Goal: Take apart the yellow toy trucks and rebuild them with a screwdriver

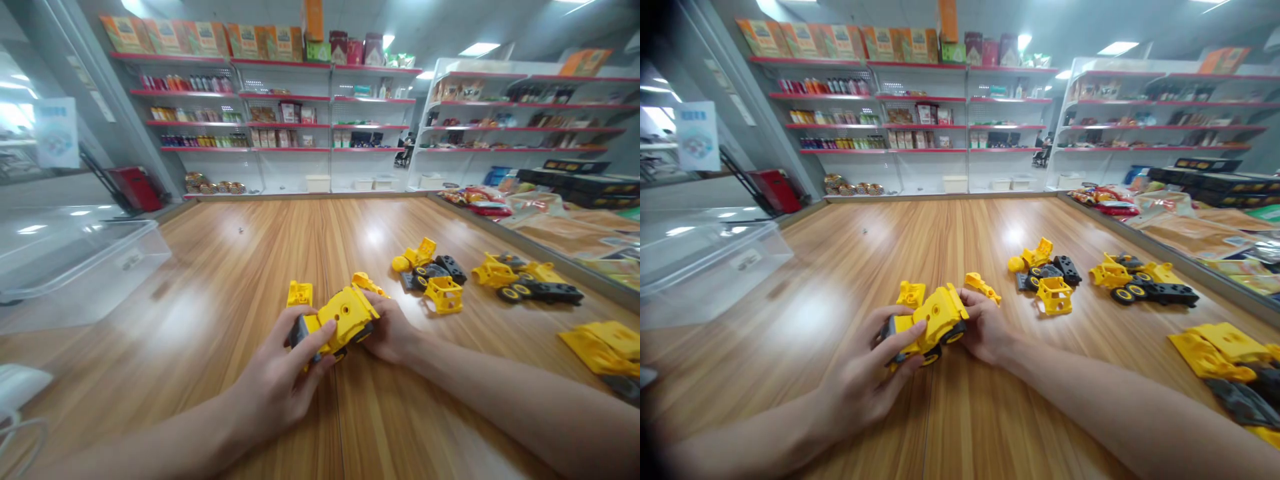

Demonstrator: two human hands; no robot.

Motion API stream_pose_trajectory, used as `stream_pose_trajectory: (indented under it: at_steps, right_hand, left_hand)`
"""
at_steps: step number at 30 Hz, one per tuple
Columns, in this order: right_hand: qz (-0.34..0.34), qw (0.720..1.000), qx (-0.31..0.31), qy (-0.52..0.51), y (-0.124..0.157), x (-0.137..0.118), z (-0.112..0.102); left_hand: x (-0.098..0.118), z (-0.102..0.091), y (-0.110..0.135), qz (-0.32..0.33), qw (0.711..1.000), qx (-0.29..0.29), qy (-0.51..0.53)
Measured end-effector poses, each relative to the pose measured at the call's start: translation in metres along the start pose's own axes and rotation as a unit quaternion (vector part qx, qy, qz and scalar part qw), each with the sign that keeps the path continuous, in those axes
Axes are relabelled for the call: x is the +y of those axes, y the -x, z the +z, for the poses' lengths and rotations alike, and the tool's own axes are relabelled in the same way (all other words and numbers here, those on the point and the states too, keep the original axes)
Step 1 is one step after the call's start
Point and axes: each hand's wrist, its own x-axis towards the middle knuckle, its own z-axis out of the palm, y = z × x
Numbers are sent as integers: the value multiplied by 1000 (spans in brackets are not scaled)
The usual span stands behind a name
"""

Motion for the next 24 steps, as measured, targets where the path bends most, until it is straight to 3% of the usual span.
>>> stream_pose_trajectory:
  at_steps: [7,16,19,24]
  right_hand:
    - [10,998,52,39,9,-2,3]
    - [30,998,39,25,9,-1,3]
    - [15,997,54,50,10,1,8]
    - [-6,994,25,104,10,6,10]
  left_hand:
    - [0,-4,1,26,999,-7,-33]
    - [-1,-7,6,37,998,18,-41]
    - [-1,-6,9,49,998,38,-22]
    - [1,-6,6,25,995,101,2]
